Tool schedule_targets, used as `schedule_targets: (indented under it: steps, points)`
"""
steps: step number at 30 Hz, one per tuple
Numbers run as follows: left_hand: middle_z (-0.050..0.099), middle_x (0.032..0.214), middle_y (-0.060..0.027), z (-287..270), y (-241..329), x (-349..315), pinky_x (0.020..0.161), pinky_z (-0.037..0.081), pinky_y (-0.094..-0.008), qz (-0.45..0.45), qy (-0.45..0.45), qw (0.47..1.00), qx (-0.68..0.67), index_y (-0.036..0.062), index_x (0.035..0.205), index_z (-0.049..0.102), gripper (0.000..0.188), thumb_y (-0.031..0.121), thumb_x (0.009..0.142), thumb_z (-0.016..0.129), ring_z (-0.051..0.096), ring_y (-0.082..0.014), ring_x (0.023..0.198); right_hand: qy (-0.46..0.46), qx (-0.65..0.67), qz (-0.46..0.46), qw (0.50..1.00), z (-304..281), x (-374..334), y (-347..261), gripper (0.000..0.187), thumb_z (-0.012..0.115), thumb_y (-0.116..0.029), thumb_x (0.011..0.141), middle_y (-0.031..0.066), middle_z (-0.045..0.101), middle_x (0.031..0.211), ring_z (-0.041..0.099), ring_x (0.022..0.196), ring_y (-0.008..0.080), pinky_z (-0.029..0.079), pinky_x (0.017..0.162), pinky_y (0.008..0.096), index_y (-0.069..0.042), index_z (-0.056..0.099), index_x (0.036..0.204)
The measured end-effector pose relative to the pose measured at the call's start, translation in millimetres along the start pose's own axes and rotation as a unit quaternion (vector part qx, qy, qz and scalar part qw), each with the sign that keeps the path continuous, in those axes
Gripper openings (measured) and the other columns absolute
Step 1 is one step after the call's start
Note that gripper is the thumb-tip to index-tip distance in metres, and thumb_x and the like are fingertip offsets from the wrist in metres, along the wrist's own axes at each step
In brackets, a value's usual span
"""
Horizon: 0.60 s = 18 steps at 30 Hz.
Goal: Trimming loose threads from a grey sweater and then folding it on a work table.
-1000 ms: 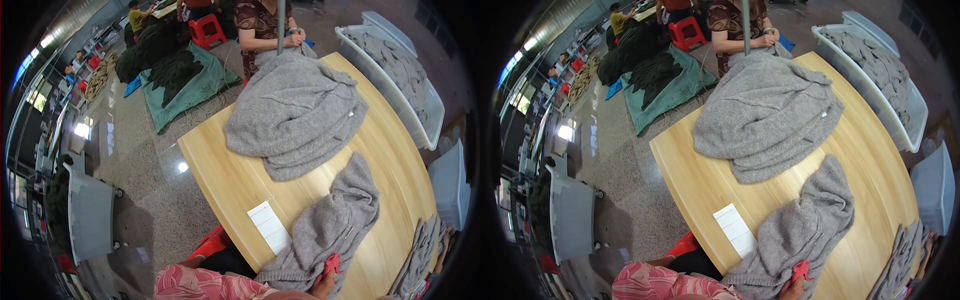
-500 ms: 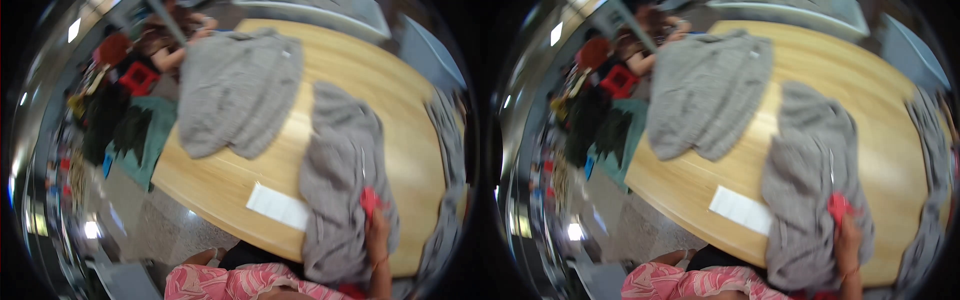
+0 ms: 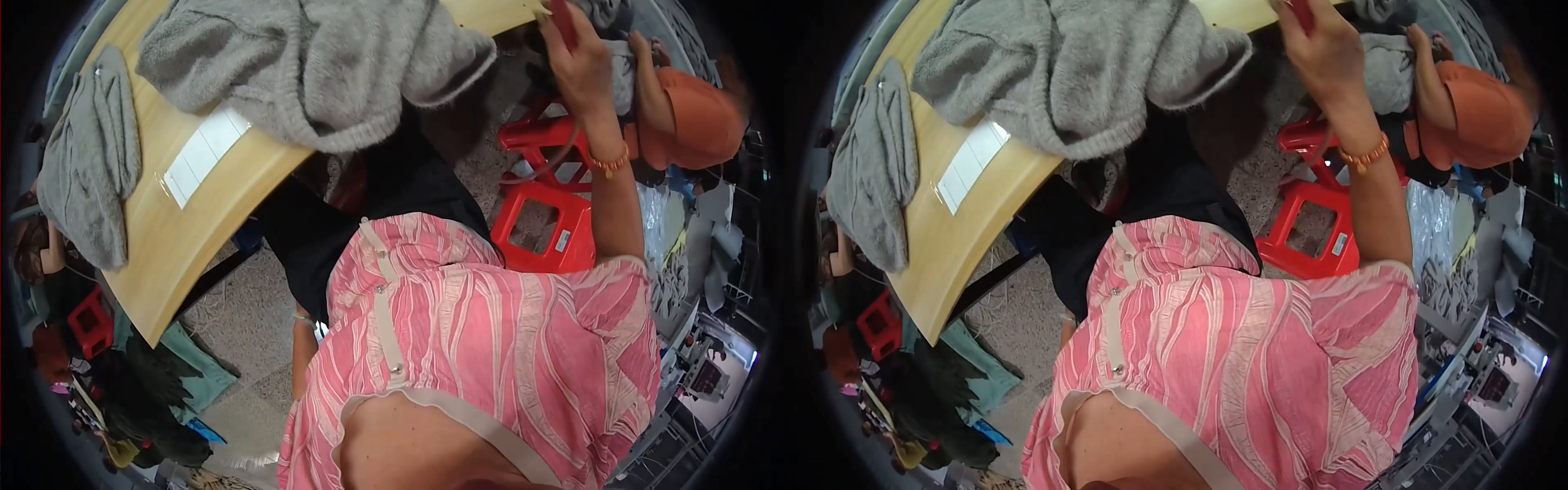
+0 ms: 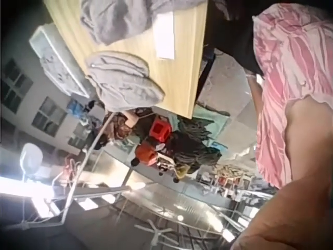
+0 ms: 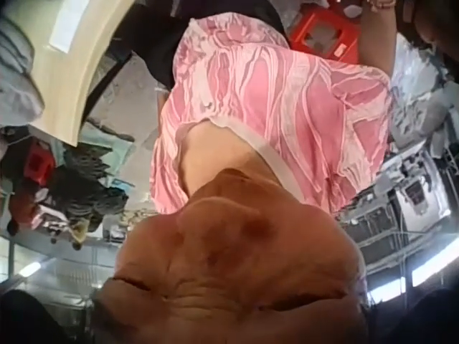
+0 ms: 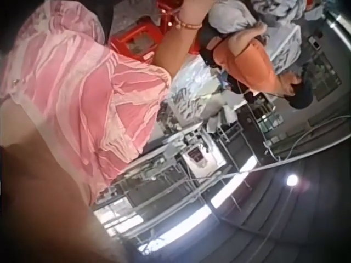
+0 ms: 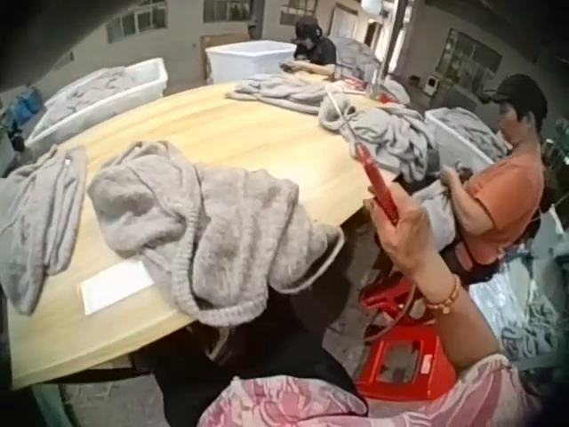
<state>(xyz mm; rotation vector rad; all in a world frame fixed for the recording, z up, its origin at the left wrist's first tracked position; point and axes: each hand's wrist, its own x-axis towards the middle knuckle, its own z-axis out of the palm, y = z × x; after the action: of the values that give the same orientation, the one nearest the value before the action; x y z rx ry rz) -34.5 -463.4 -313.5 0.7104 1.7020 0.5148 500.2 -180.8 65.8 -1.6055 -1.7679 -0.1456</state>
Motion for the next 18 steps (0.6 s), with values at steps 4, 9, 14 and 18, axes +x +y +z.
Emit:
schedule_targets:
  steps: [4, 9, 14, 18]
  points:
    - [0.065, 0.085, -0.0123, 6, 9, -4, 0.071, 0.049, -0.0354, 0.099, 0.098, 0.990, 0.030, 0.0043, 0.094, 0.065, 0.016, 0.015, 0.084, 0.057, 0.062, -0.0292, 0.077, -0.021, -0.062, 0.067, 0.996, -44, -86, 56, 0.025, 0.057, -0.023, 0.088, 0.0154, 0.061, 0.078, 0.062, 0.072, 0.0304, 0.047, 0.064, 0.0362, -0.007, 0.057, 0.108]
    - [0.064, 0.085, -0.0110, 56, 174, -74, 0.073, 0.049, -0.0352, 0.458, 0.223, 0.809, 0.293, 0.0045, 0.097, 0.064, 0.018, 0.003, 0.078, 0.063, 0.062, -0.0284, 0.077, -0.224, -0.160, 0.280, 0.920, -43, -174, 109, 0.035, 0.052, -0.042, 0.088, 0.0180, 0.061, 0.079, 0.060, 0.078, 0.0389, 0.046, 0.066, 0.0454, -0.010, 0.054, 0.101]
    - [0.053, 0.123, -0.0121, 159, 331, -135, 0.097, 0.036, -0.0410, 0.668, 0.134, 0.600, 0.420, 0.0101, 0.118, 0.057, 0.049, 0.015, 0.072, 0.073, 0.047, -0.0311, 0.117, -0.359, -0.147, 0.294, 0.874, -5, -234, 122, 0.039, 0.055, -0.042, 0.085, 0.0213, 0.062, 0.089, 0.060, 0.086, 0.0392, 0.047, 0.074, 0.0489, -0.006, 0.054, 0.101]
    - [0.027, 0.145, -0.0141, 239, 391, -106, 0.105, 0.019, -0.0572, 0.698, 0.121, 0.484, 0.514, 0.0309, 0.137, 0.035, 0.091, 0.026, 0.058, 0.079, 0.025, -0.0353, 0.133, -0.435, -0.077, 0.286, 0.851, 23, -255, 118, 0.041, 0.057, -0.038, 0.085, 0.0213, 0.063, 0.096, 0.060, 0.092, 0.0391, 0.047, 0.077, 0.0496, -0.005, 0.050, 0.107]
